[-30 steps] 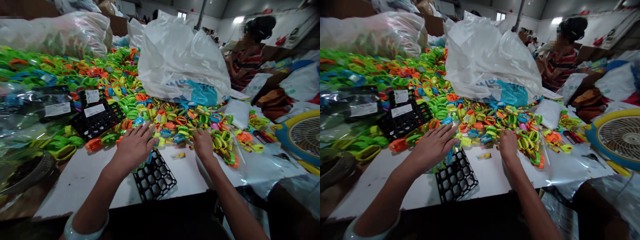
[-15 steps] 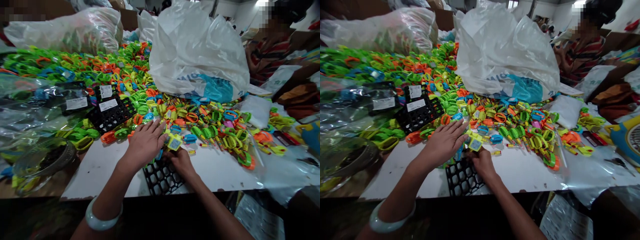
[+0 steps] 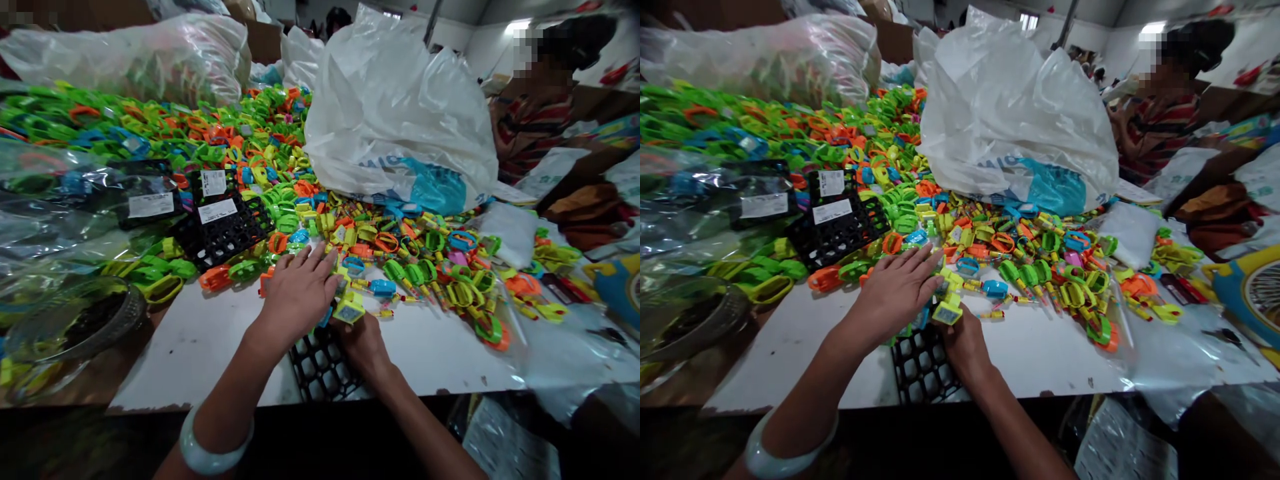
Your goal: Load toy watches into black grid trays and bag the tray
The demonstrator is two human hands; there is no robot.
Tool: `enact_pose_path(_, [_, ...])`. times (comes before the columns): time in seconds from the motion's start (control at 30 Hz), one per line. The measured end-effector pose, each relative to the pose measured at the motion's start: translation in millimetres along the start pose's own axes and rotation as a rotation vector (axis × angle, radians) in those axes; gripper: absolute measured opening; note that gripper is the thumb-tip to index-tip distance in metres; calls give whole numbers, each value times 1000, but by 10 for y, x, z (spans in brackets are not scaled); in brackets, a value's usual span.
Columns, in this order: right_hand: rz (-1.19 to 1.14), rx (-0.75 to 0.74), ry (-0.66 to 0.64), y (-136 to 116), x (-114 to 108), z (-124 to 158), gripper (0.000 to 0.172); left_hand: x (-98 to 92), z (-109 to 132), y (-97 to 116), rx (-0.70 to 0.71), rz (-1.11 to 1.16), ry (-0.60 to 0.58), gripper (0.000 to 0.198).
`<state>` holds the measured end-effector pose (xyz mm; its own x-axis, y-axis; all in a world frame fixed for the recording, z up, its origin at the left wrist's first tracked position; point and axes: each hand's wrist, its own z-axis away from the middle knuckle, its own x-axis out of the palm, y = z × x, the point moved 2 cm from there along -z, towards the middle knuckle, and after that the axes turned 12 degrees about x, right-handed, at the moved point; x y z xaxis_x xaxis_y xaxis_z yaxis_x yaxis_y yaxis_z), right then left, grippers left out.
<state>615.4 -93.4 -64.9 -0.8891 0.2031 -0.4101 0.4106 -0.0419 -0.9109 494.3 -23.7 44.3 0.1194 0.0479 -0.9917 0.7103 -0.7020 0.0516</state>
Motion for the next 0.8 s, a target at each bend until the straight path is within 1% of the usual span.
enact_pose_path(0.07, [53,-25,-28,-47,34,-23,25,4,2,-11,5,5,5,51])
enact_pose_path(0.13, [133,-21,-26,-70,80,-44,26,6,15,-18,17,10,13,54])
enact_pose_path(0.23, [168,8,-30,-70,96,-59,20,4,36,-14,34,12,26,63])
enact_pose_path(0.33, [97,-4,-121,-61,-31,-81,13,0,42,-1,34,11,30,69])
enact_pose_path(0.37, [82,-11,-118,-58,-108,-102,14,-1,40,3,35,13,31,68])
enact_pose_path(0.4, [91,-20,-82,-55,-196,-134,17,-3,37,6,36,16,35,67])
enact_pose_path(0.43, [135,-30,-20,-51,-283,-176,21,-6,35,8,37,19,40,66])
enact_pose_path(0.5, [323,-32,122,-45,-425,-272,32,-23,40,9,31,23,50,63])
enact_pose_path(0.53, [449,-22,166,-39,-470,-322,36,-36,48,7,22,26,47,62])
enact_pose_path(0.6, [668,5,203,-12,-527,-416,42,-65,71,-4,-7,41,25,61])
enact_pose_path(0.63, [736,7,212,15,-554,-465,43,-75,80,-17,-23,54,6,62])
enact_pose_path(0.7, [784,4,270,112,-648,-578,45,-85,76,-60,-39,81,-17,63])
enact_pose_path(0.77, [862,82,411,275,-815,-699,47,-78,41,-121,-49,113,-70,66])
enact_pose_path(0.8, [891,133,451,374,-906,-753,47,-76,18,-151,-44,124,-86,67])
